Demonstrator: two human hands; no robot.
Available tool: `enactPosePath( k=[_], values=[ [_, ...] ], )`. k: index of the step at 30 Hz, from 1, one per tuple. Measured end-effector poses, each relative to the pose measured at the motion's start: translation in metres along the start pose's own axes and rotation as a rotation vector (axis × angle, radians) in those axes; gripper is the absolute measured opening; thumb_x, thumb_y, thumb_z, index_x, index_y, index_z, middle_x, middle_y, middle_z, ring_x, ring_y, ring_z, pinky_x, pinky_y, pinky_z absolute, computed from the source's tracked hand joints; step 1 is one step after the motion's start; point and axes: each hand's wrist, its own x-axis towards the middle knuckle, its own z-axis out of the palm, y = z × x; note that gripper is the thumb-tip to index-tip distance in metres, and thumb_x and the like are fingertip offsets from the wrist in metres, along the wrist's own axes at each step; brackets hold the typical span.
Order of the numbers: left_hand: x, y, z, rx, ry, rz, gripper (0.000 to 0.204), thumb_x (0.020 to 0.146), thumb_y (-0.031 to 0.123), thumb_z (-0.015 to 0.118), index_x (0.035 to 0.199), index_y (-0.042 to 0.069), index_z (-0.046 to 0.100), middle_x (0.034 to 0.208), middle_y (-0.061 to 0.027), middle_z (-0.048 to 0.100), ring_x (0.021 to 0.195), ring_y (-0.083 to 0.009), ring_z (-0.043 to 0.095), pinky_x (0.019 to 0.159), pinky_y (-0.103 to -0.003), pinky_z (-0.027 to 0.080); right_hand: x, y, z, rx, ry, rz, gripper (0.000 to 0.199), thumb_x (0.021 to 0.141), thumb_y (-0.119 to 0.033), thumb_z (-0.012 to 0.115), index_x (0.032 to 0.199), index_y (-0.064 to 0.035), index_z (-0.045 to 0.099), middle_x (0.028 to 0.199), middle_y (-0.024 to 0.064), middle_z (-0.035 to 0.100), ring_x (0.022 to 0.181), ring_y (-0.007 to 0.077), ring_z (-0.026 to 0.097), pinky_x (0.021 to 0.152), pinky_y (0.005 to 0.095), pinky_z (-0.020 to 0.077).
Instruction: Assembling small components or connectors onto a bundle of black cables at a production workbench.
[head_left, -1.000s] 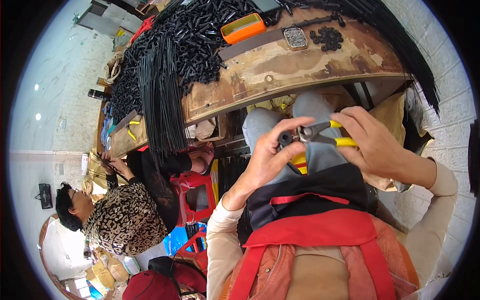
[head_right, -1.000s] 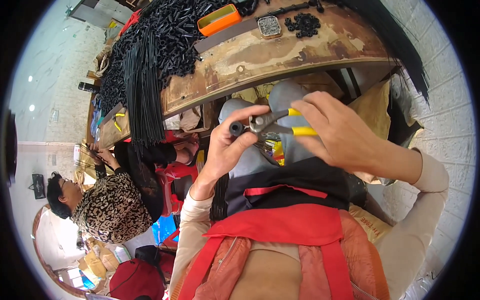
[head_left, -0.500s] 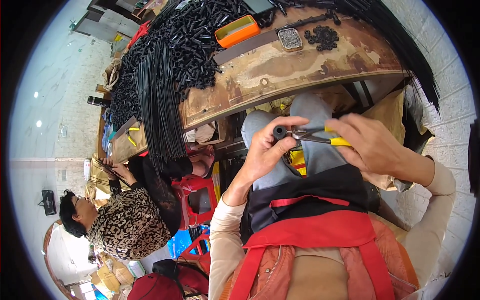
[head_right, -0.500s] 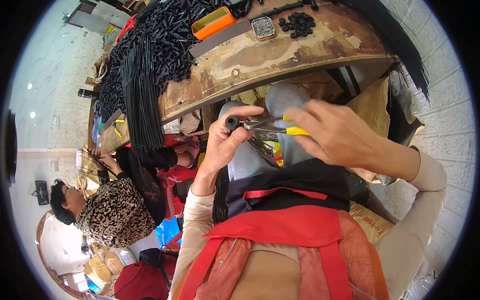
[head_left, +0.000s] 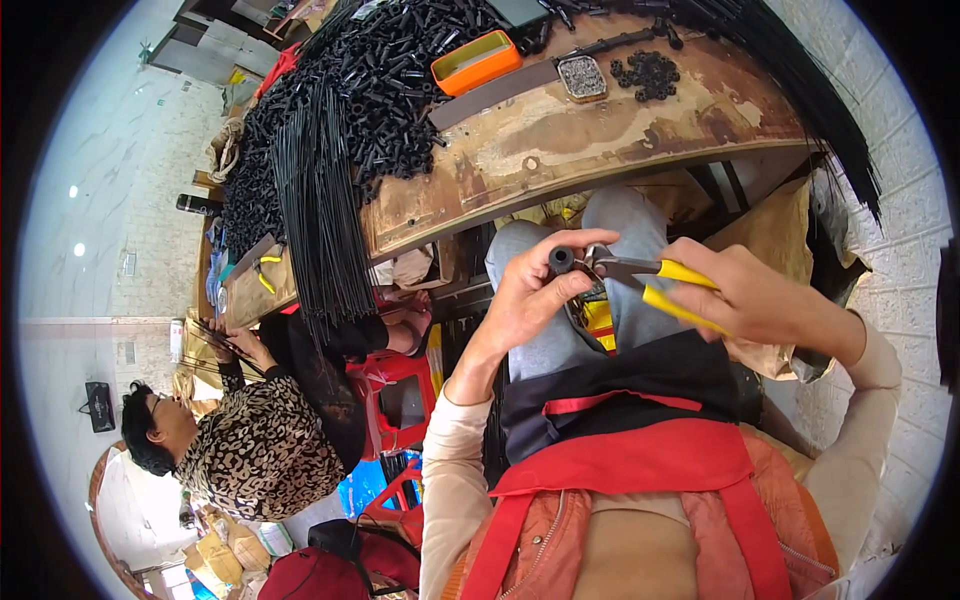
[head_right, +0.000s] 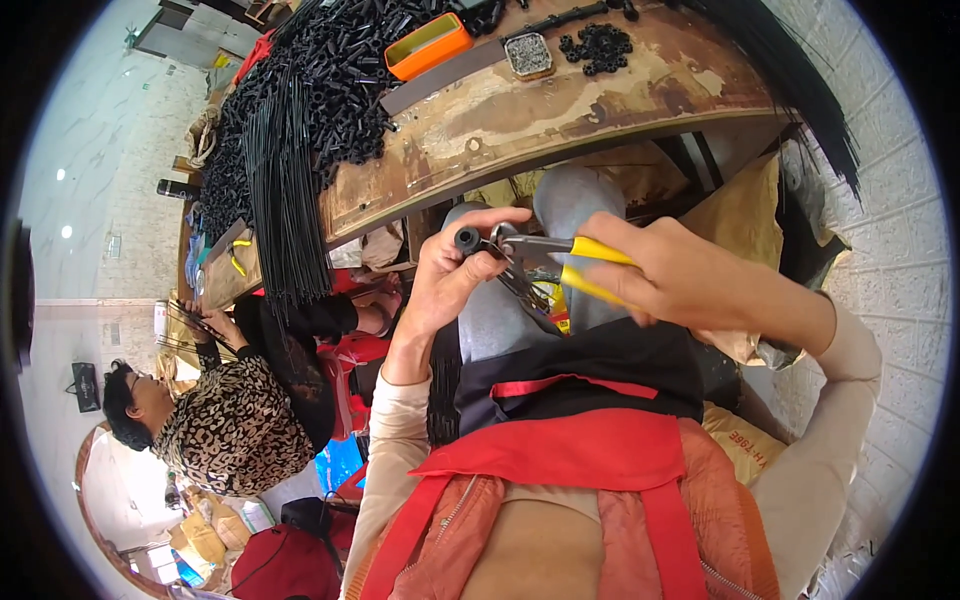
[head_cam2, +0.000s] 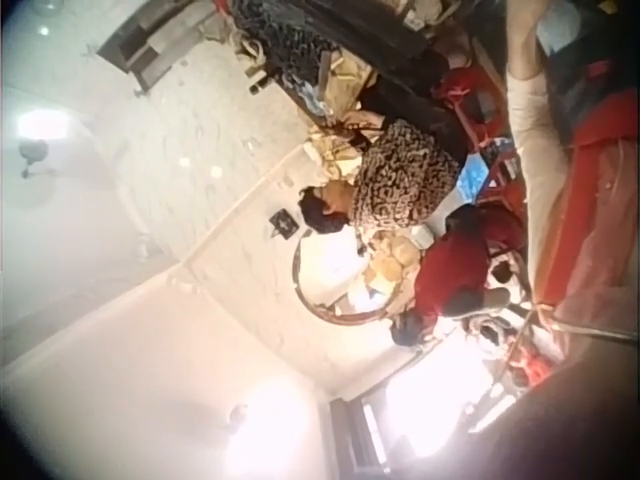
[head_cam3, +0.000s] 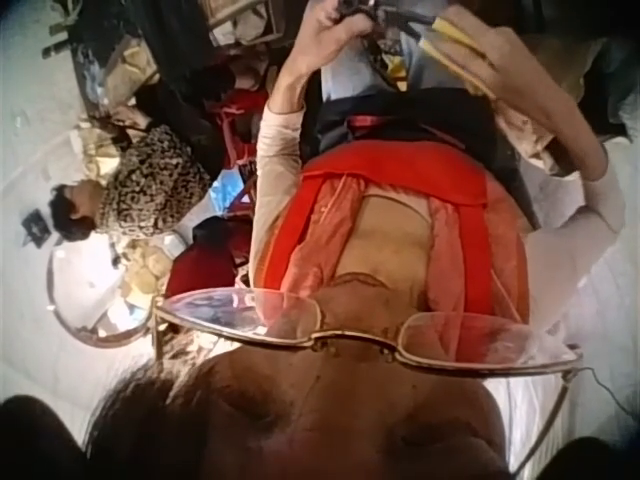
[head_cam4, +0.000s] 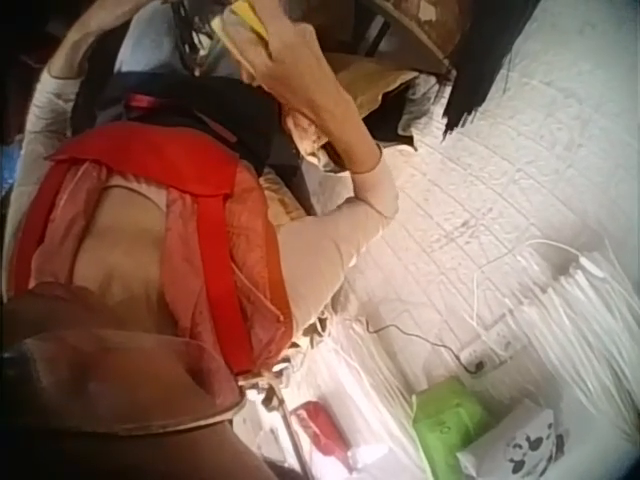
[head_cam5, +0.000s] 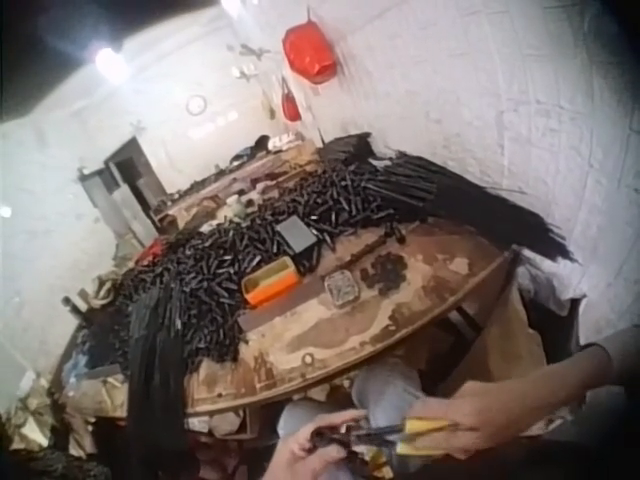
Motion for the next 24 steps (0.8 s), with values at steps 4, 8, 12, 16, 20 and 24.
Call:
enactPosePath(
  k=[4, 8, 12, 16, 20, 24],
  values=[
    [-0.001, -0.003, -0.010, 0.019, -0.078, -0.012, 0.060, 0.086, 0.045, 0.071, 0.126, 0.001, 0.060, 0.082, 0.0033, 0.052, 0.073, -0.0048, 0.048, 0.065, -0.019, 0.038, 0.009, 0.016, 0.000, 0.253, -0.271, 0.153, 0.032, 0.085, -0.013, 0.060, 0.111, 0.0037, 0.051, 0.072, 0.0079, 0.059, 0.052, 0.0176, 0.059, 0.049, 0.0293, 0.0461],
    [0.000, -0.004, -0.007, -0.024, -0.098, -0.024, 0.050, 0.091, 0.033, 0.067, 0.129, 0.001, 0.057, 0.088, 0.0010, 0.056, 0.077, -0.0067, 0.051, 0.071, -0.021, 0.041, 0.014, 0.048, 0.006, 0.054, -0.183, -0.003, 0.035, 0.082, -0.014, 0.062, 0.113, -0.0001, 0.052, 0.085, 0.0103, 0.060, 0.065, 0.0202, 0.063, 0.056, 0.0323, 0.0476],
    [-0.001, -0.003, 0.002, -0.093, -0.056, 0.037, 0.040, 0.096, 0.019, 0.062, 0.132, 0.003, 0.055, 0.094, -0.0012, 0.057, 0.076, -0.0080, 0.053, 0.077, -0.024, 0.044, 0.022, 0.050, 0.008, -0.580, 0.363, -0.445, 0.038, 0.083, -0.022, 0.067, 0.111, -0.0003, 0.054, 0.090, 0.0180, 0.058, 0.073, 0.0362, 0.060, 0.065, 0.0387, 0.0472],
    [-0.010, 0.008, -0.002, 0.098, -0.073, 0.078, 0.056, 0.094, 0.038, 0.062, 0.135, 0.002, 0.051, 0.092, -0.0005, 0.051, 0.082, -0.0102, 0.052, 0.079, -0.025, 0.046, 0.026, 0.049, 0.022, -0.283, 0.116, -0.309, 0.028, 0.086, -0.020, 0.065, 0.101, 0.0024, 0.056, 0.078, 0.0186, 0.059, 0.073, 0.0365, 0.060, 0.064, 0.0410, 0.0458],
    [-0.014, 0.009, -0.003, 0.164, -0.041, 0.077, 0.052, 0.094, 0.040, 0.061, 0.129, 0.001, 0.053, 0.091, -0.0006, 0.050, 0.082, -0.0097, 0.051, 0.078, -0.024, 0.045, 0.029, 0.051, 0.026, -0.224, 0.165, -0.360, 0.028, 0.089, -0.021, 0.063, 0.103, 0.0021, 0.058, 0.080, 0.0169, 0.062, 0.067, 0.0313, 0.061, 0.064, 0.0390, 0.0465],
    [-0.018, 0.012, 0.002, 0.291, 0.043, 0.003, 0.032, 0.096, 0.028, 0.059, 0.113, 0.001, 0.053, 0.087, -0.0043, 0.051, 0.078, -0.0114, 0.049, 0.072, -0.026, 0.042, 0.024, 0.033, 0.023, -0.181, 0.075, -0.214, 0.028, 0.095, -0.025, 0.057, 0.095, 0.0030, 0.057, 0.080, 0.0191, 0.064, 0.075, 0.0346, 0.064, 0.066, 0.0387, 0.0469]
  ],
)
